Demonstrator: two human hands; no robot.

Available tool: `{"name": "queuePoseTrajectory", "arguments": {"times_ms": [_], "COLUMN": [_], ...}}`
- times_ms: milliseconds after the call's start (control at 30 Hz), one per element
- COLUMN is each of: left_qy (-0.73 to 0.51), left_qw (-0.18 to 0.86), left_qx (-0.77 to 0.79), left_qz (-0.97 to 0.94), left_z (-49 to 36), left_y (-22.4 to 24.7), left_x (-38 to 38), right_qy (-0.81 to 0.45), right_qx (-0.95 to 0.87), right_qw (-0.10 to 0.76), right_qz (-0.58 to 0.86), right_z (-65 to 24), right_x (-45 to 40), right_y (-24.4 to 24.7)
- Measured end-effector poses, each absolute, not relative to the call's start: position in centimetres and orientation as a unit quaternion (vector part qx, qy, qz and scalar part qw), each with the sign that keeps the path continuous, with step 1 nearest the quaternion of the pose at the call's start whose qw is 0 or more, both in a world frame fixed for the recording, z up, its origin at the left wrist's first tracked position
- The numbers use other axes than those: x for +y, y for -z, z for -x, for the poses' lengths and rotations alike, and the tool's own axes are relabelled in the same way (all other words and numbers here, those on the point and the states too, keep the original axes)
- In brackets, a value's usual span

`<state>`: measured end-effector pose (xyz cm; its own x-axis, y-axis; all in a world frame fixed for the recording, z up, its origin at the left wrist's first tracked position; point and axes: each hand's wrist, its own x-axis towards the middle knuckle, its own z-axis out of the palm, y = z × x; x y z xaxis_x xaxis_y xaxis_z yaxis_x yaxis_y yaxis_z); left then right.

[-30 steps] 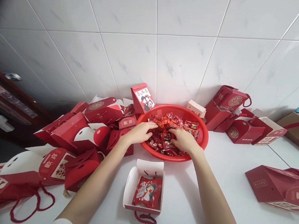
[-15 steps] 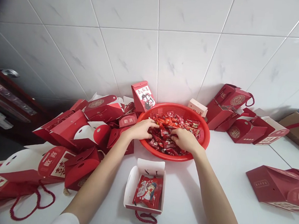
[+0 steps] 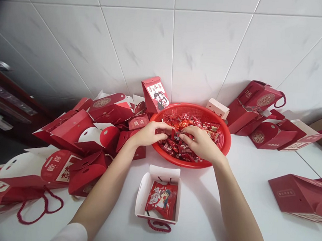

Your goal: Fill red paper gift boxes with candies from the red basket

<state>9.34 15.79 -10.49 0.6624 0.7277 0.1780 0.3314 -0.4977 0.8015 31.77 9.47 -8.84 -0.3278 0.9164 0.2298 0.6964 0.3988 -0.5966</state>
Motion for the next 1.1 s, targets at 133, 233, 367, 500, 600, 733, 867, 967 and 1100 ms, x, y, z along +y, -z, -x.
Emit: {"name": "queuePoseTrajectory", "arguments": {"times_ms": [133,233,367,500,600,733,867,967,1100], "left_qy": [-0.311,-0.356,-0.371,-0.399,-0.396,-0.203,-0.072,-0.045,-0.036], "left_qw": [0.474,0.466,0.459,0.433,0.332,0.165,0.158,0.165,0.172], "left_qx": [0.285,0.288,0.286,0.293,0.366,0.47,0.496,0.519,0.538], "left_qz": [-0.773,-0.757,-0.755,-0.753,-0.774,-0.843,-0.851,-0.838,-0.824], "left_z": [-8.8,-8.8,-8.9,-8.8,-8.4,-8.4,-9.4,-10.2,-10.8], "left_y": [9.8,9.2,8.5,8.3,8.7,9.4,9.8,9.5,9.2], "left_x": [15.3,14.7,14.1,14.1,14.6,15.1,15.4,15.6,15.8], "right_qy": [-0.247,-0.287,-0.345,-0.308,-0.222,-0.159,-0.129,-0.128,-0.148], "right_qx": [-0.781,-0.762,-0.754,-0.759,-0.763,-0.804,-0.799,-0.789,-0.782], "right_qw": [0.326,0.36,0.371,0.379,0.363,0.165,-0.01,-0.049,-0.049], "right_qz": [0.472,0.456,0.417,0.431,0.487,0.549,0.588,0.599,0.603], "right_z": [-31.2,-30.9,-30.9,-31.1,-31.7,-32.9,-33.3,-32.9,-32.4], "right_x": [8.9,8.4,8.0,8.2,8.6,9.2,9.4,9.4,9.2], "right_y": [8.3,7.9,7.4,7.2,7.5,8.1,8.6,8.6,8.1]}}
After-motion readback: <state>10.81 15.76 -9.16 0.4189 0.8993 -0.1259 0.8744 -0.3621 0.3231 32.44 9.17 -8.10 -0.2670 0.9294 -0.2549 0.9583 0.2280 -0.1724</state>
